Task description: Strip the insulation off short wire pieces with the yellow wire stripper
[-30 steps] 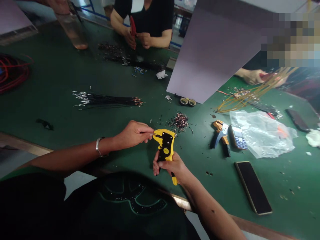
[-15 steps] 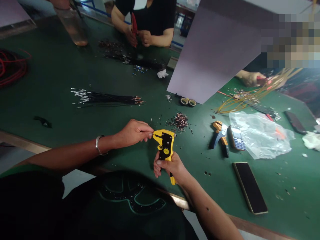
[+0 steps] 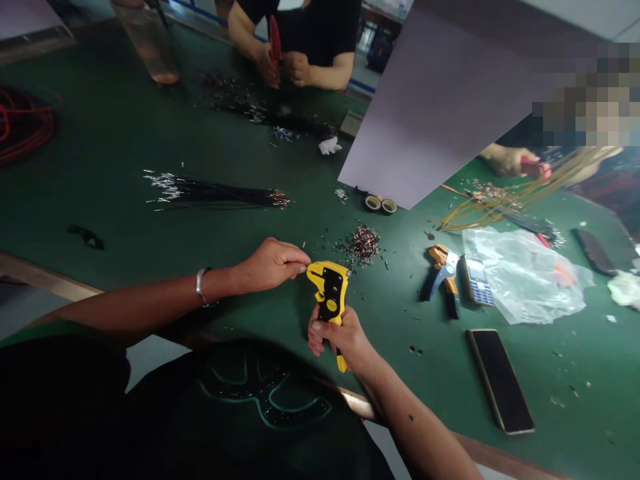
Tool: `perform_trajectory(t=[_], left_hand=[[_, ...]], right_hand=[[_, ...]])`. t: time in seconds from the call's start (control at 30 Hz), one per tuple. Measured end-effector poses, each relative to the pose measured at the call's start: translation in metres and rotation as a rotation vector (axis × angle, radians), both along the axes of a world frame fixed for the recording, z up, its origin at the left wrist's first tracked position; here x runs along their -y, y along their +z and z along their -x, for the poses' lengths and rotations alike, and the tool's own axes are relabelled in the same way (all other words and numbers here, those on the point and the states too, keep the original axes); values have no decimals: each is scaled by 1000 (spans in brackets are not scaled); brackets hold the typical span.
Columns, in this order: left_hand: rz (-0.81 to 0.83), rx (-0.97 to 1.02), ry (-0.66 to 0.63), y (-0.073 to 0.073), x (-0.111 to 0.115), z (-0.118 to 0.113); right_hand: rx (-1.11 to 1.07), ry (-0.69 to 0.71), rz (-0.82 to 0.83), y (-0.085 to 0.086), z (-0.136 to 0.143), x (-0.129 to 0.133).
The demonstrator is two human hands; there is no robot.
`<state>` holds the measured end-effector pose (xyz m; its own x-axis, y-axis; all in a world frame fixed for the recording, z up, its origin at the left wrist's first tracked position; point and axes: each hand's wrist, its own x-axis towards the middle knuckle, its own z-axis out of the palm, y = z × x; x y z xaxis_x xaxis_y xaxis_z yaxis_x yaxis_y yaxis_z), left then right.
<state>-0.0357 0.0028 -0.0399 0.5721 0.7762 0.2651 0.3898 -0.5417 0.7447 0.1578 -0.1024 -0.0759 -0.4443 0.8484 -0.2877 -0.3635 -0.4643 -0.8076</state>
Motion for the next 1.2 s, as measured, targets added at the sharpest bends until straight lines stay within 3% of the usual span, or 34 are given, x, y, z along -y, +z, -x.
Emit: perform_trajectory(t=[0.17,0.4,0.67,1.0,1.2], left_hand=[[-1,-18,-18,-2,-3,0],[129,51,-50,4,-2,-1],[-97,-17,-22,8,3,1],[-70,7,-49,8,1,2],[-63,-16,-2,6,1,1]], right_hand=[[106,-24,-45,2,0,1],[232,-41,-75,5,-1,6],[239,-42,-50,6,-2,5],[252,-40,-50,6,-4,4],[189,-34,-22,7,-5,0]])
